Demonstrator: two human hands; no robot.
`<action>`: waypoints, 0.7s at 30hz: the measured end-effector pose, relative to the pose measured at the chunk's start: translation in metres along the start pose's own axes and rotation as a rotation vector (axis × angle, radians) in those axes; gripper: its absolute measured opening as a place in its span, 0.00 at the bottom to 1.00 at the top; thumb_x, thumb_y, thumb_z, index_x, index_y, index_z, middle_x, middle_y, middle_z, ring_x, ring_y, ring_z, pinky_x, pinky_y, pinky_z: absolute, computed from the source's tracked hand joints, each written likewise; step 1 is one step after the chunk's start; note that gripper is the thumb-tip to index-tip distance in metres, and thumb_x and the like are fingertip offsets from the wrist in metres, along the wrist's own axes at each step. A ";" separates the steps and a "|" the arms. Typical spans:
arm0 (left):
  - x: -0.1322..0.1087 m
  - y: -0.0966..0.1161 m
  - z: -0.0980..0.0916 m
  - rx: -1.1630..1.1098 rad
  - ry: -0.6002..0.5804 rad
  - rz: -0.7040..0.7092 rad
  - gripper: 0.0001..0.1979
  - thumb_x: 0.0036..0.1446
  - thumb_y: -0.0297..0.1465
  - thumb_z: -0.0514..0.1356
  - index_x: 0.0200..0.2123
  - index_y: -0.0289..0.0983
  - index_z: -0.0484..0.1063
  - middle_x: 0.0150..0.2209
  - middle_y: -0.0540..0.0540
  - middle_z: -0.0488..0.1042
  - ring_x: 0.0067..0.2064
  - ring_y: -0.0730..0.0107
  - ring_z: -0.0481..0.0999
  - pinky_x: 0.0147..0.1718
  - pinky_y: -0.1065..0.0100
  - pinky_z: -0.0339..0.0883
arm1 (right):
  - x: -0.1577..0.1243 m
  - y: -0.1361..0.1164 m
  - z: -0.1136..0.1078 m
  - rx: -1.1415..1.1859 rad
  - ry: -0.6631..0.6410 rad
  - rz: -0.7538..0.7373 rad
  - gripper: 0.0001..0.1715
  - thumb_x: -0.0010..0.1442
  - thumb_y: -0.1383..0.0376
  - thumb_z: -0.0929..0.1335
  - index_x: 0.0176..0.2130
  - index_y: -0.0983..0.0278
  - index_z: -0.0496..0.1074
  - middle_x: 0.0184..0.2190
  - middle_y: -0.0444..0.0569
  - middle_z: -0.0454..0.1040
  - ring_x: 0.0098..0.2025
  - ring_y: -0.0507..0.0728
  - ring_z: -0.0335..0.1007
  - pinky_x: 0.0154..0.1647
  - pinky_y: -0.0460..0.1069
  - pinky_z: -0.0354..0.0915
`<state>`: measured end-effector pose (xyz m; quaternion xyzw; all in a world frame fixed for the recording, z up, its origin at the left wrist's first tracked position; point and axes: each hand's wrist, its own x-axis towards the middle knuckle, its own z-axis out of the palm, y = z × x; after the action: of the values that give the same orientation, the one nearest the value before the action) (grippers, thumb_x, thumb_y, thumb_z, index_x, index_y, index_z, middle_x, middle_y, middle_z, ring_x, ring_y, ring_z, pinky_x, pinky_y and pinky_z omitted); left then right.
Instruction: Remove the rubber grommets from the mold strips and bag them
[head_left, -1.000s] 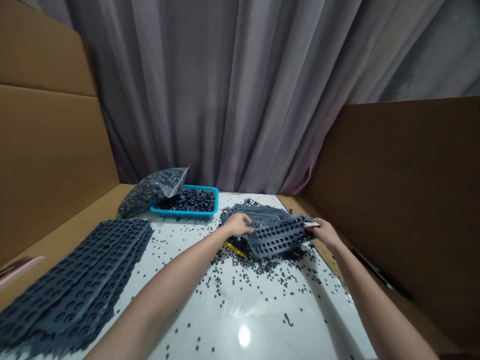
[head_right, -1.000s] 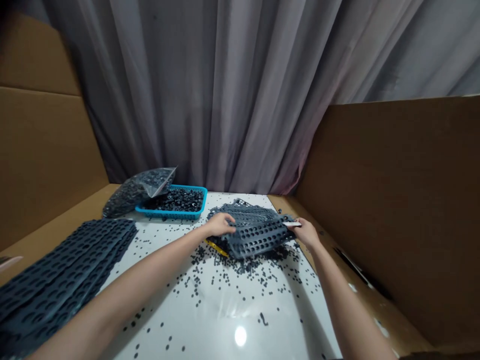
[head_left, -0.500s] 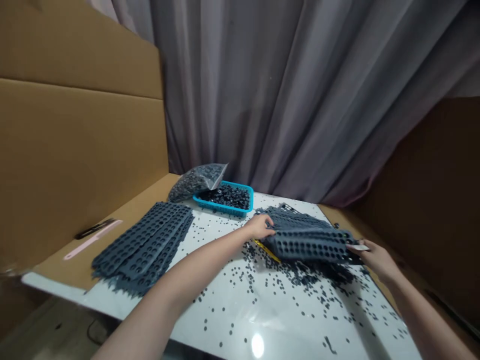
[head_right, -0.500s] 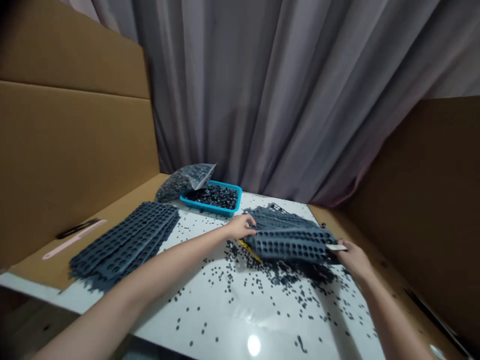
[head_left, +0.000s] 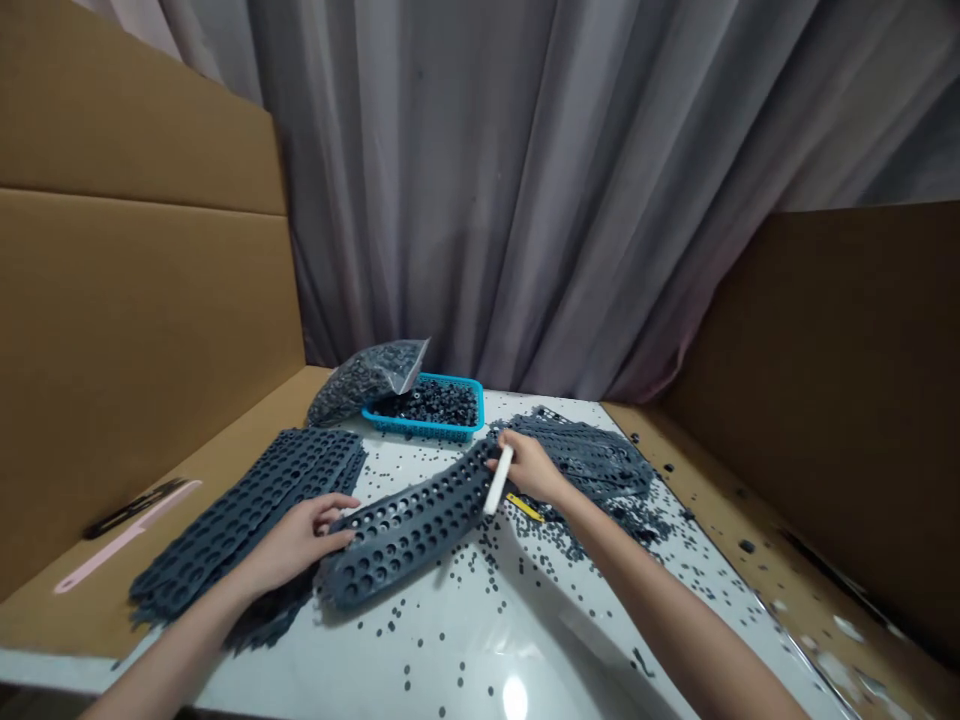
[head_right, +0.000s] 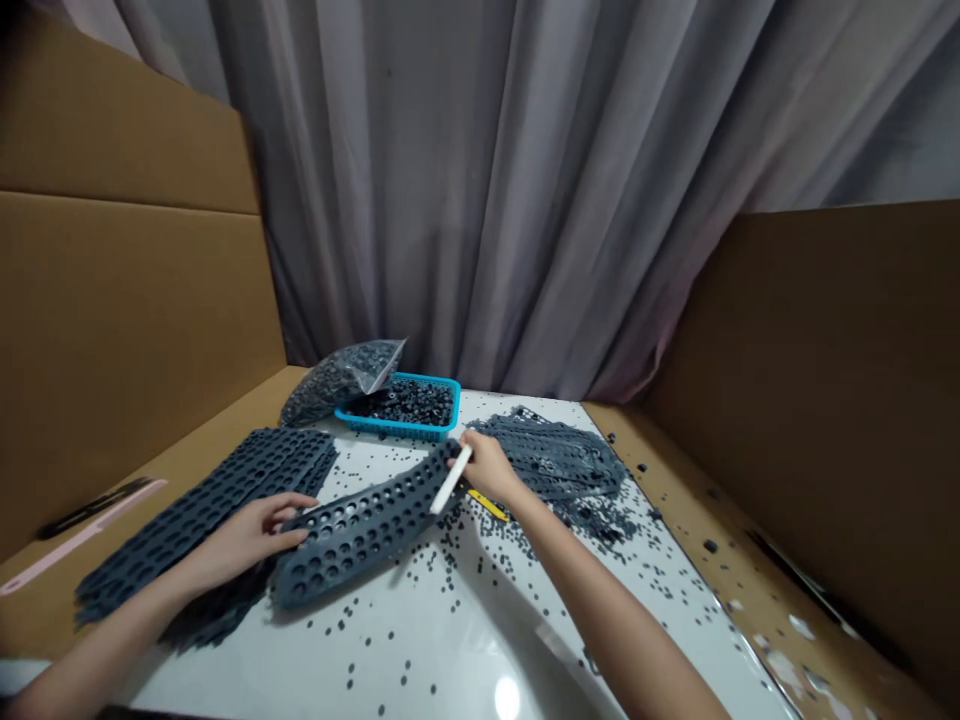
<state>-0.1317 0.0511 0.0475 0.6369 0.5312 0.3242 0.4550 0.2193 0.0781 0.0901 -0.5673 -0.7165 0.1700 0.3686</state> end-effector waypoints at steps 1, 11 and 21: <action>0.004 -0.002 -0.009 0.033 0.011 0.027 0.22 0.37 0.40 0.67 0.37 0.36 0.75 0.24 0.50 0.74 0.31 0.62 0.74 0.30 0.69 0.65 | 0.006 -0.010 0.003 0.003 0.033 -0.010 0.16 0.45 0.60 0.69 0.23 0.62 0.56 0.18 0.38 0.60 0.24 0.51 0.55 0.27 0.45 0.52; 0.029 0.000 0.051 -0.743 0.232 -0.182 0.22 0.53 0.40 0.59 0.48 0.34 0.67 0.42 0.38 0.75 0.44 0.56 0.76 0.44 0.57 0.69 | -0.078 -0.061 0.042 0.008 -0.037 -0.549 0.09 0.56 0.68 0.64 0.25 0.62 0.60 0.32 0.47 0.75 0.35 0.54 0.66 0.40 0.50 0.56; 0.027 -0.023 0.104 -0.930 -0.157 -0.419 0.29 0.45 0.23 0.64 0.51 0.36 0.60 0.29 0.44 0.78 0.27 0.59 0.79 0.25 0.64 0.72 | -0.098 0.026 0.008 -0.311 -0.089 0.305 0.10 0.60 0.59 0.63 0.36 0.62 0.67 0.37 0.51 0.75 0.39 0.57 0.69 0.40 0.50 0.62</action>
<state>-0.0414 0.0531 -0.0147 0.2694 0.4113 0.3794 0.7838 0.2396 -0.0046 0.0351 -0.7110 -0.6556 0.1358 0.2148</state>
